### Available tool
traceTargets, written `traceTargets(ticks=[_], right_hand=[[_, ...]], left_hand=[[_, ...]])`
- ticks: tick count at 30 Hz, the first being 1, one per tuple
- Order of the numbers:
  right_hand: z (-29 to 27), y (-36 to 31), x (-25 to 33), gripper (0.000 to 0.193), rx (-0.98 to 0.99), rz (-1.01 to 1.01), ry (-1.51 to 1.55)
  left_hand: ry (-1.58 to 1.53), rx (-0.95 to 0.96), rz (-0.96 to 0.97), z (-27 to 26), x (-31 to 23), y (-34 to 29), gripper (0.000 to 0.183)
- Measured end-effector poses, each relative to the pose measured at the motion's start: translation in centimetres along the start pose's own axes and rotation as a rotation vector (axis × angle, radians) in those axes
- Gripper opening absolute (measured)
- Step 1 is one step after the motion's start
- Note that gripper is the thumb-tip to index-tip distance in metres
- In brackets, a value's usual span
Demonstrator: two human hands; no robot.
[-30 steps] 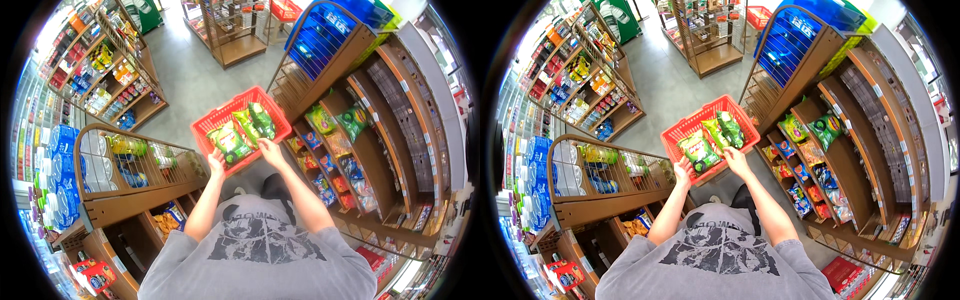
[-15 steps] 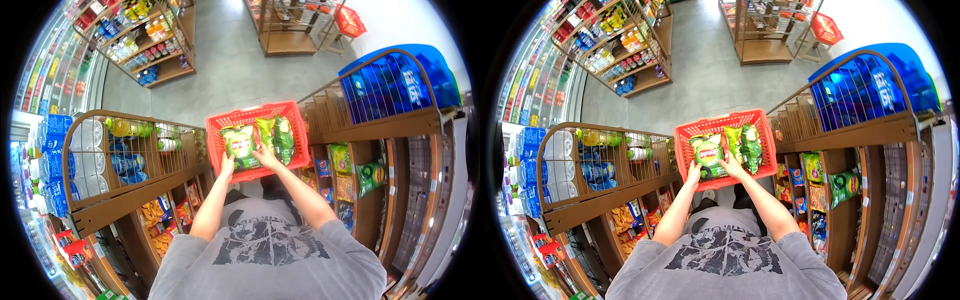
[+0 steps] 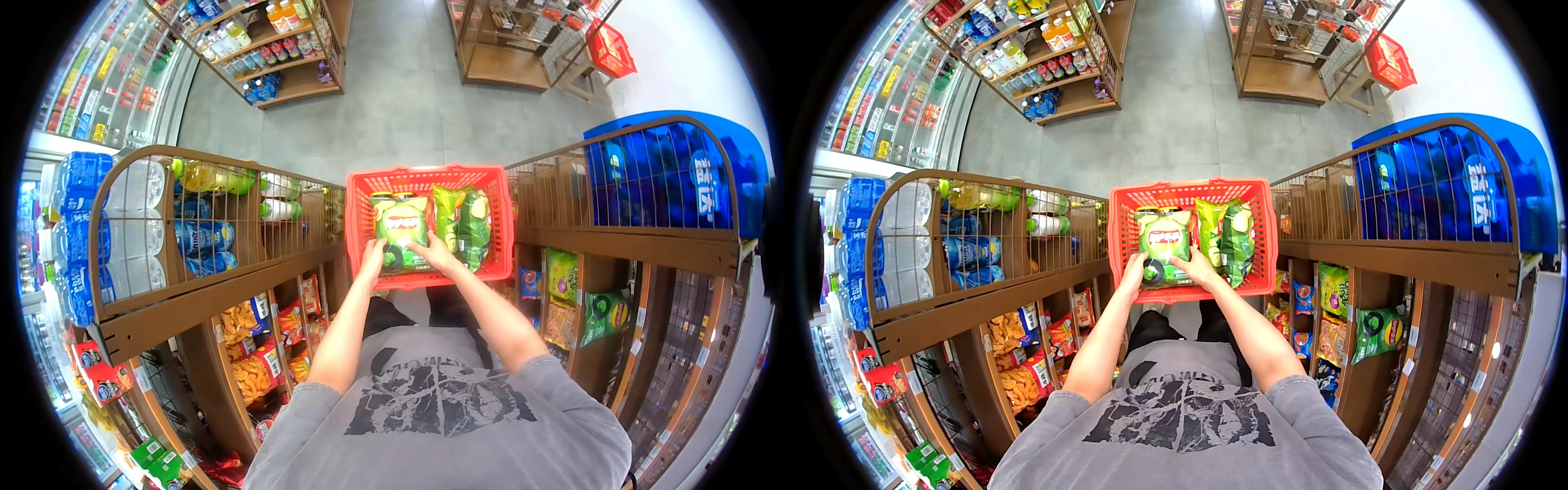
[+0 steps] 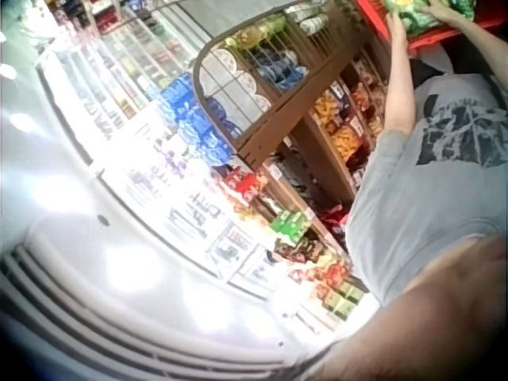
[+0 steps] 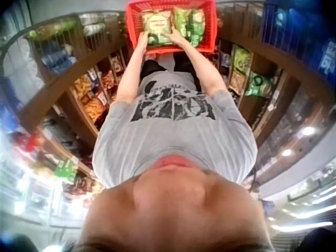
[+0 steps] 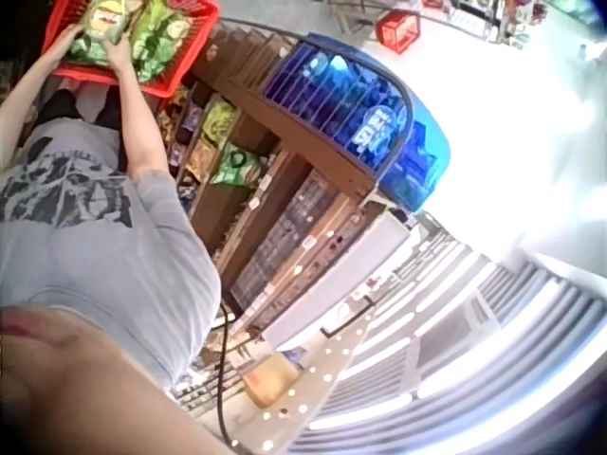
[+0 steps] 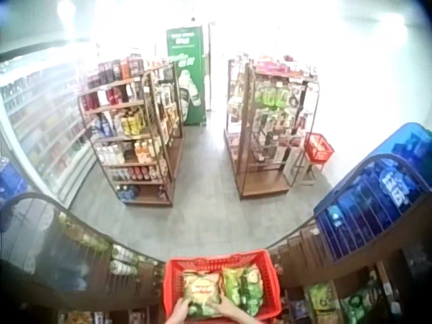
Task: The person shops by picking up snack bags, chip canisters, and cup snacks from convenience store shelves and placing them into a shopping basket by hand, as well as returning some items back onto the shelves.
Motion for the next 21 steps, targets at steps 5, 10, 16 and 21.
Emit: traceTargets(ticks=[5,10,16,21], right_hand=[[-0.3,-3.1,3.0,0.077,0.003,-0.08,0.177],[-0.6,-6.3,4.7,0.067,0.007,-0.163,0.268],[-1.0,-10.7,4.6,0.071,-0.209,-0.276,0.468],[-0.6,-14.9,4.4,0.076,-0.401,-0.434,0.608]], left_hand=[[-0.288,0.211,-0.101,-1.2,0.8,1.5,0.044],[-0.147,0.262,0.093,-1.1,-3.2,-0.6,0.042],[-0.045,0.393,0.241,0.7,-7.8,-6.0,0.048],[-0.045,0.709,0.079,1.5,-7.6,-7.3,0.051]])
Point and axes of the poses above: each hand's wrist, its own y-axis towards the middle knuckle, its own z-axis out of the palm, x = y × z, the point moved 5 cm from there along y, towards the middle knuckle, and after that the axes turned 10 degrees about -x, right-handed, at the moved point
